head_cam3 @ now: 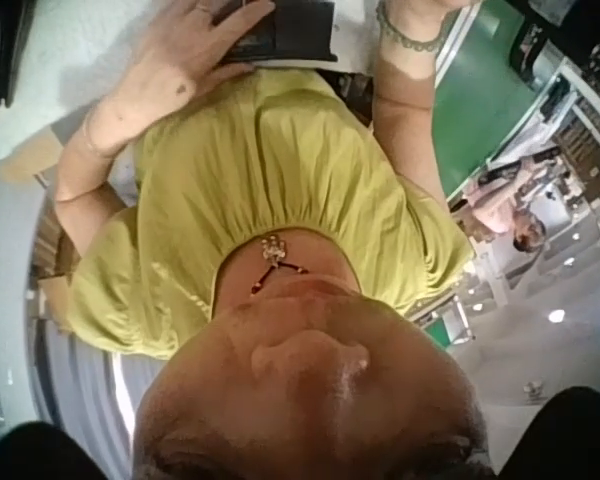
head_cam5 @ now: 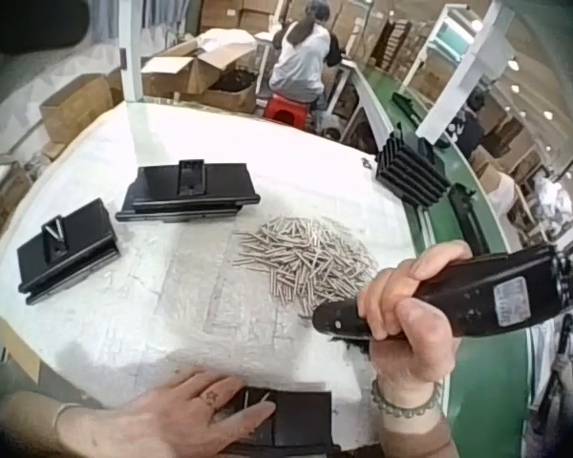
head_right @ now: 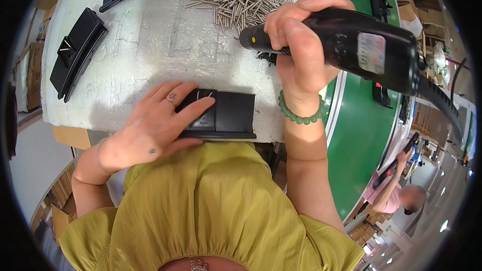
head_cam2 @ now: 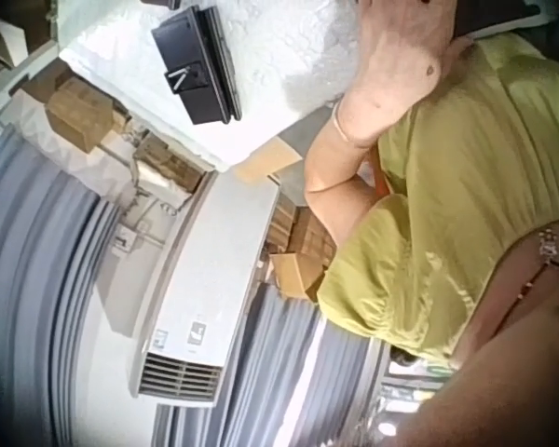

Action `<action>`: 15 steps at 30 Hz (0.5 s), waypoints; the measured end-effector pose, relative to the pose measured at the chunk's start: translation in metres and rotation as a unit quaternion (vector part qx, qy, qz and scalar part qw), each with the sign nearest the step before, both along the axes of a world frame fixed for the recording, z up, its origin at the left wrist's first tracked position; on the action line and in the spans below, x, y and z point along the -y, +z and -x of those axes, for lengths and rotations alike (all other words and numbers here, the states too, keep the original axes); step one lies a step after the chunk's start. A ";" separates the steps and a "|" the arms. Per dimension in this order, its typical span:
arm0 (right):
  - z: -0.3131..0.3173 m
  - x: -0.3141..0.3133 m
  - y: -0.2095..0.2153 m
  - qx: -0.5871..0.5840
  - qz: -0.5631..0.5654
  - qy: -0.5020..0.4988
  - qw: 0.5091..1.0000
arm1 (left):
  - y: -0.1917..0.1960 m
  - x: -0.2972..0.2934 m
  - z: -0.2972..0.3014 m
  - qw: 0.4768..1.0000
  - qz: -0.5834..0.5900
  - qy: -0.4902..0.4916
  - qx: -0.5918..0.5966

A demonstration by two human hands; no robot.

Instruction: Drive screws into black plastic components using an electric screwdriver on a factory production line.

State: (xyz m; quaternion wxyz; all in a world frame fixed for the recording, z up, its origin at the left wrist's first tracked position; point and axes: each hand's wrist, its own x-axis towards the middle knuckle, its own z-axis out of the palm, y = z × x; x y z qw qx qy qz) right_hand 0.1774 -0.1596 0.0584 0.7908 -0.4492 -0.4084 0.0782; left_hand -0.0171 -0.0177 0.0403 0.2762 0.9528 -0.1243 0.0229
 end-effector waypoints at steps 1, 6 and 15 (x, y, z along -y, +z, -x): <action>0.001 0.000 -0.001 -0.004 0.007 -0.013 1.000 | 0.012 -0.006 0.000 0.992 0.080 -0.025 -0.098; 0.005 0.002 0.002 -0.007 0.004 -0.038 0.999 | 0.033 -0.035 -0.028 0.920 0.139 -0.061 -0.361; 0.021 0.025 0.037 0.017 -0.034 0.075 0.996 | -0.016 -0.025 -0.041 0.993 0.085 0.059 0.059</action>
